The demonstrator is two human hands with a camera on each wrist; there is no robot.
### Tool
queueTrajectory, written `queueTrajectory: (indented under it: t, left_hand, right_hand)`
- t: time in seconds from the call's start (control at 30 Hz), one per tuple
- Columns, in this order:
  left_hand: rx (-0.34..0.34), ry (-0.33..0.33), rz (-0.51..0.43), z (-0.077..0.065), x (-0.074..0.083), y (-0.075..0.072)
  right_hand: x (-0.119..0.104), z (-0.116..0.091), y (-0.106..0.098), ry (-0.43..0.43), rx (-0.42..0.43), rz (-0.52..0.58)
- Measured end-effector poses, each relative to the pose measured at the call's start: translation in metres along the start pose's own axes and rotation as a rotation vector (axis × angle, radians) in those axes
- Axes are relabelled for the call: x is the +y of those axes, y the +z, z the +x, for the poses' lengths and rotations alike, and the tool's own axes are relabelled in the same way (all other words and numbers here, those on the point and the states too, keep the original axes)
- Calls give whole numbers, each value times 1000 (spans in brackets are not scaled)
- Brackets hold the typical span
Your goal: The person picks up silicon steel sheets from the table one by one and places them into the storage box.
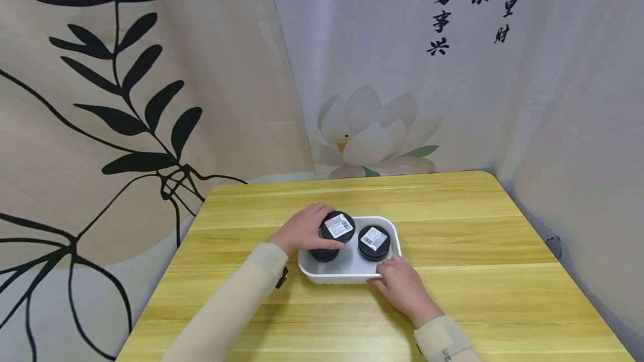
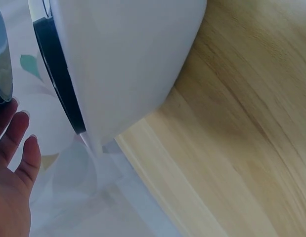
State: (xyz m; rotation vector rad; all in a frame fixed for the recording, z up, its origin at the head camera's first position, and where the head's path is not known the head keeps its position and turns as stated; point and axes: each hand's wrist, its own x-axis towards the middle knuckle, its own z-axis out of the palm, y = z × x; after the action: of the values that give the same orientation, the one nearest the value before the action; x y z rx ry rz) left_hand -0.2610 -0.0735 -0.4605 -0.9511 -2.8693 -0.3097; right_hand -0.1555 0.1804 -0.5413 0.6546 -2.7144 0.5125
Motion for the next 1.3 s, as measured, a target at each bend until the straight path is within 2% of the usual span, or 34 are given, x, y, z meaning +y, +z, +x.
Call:
queueTrajectory:
  t: [0.2,0.47,0.7,0.93,1.07,1.3]
  left_hand:
    - [-12,22,-5,4,4,2]
    - [28,79,8,10,6,5]
    - [8,78,-1,15,12,3]
    - [24,101,4,22,15,4]
    - [13,116,15,24,15,6]
    - [-29,102,22,26,15,7]
  right_hand:
    - [1,0,1,8,-13,-3]
    - [-2,1,-3,17,-22,4]
    - [-2,1,-2,29,-40,-21]
    - [-1,0,-4,23,-37,-23]
    - [-2,0,-4,24,-33,-23]
    - [-4,0,-4,25,-33,-23]
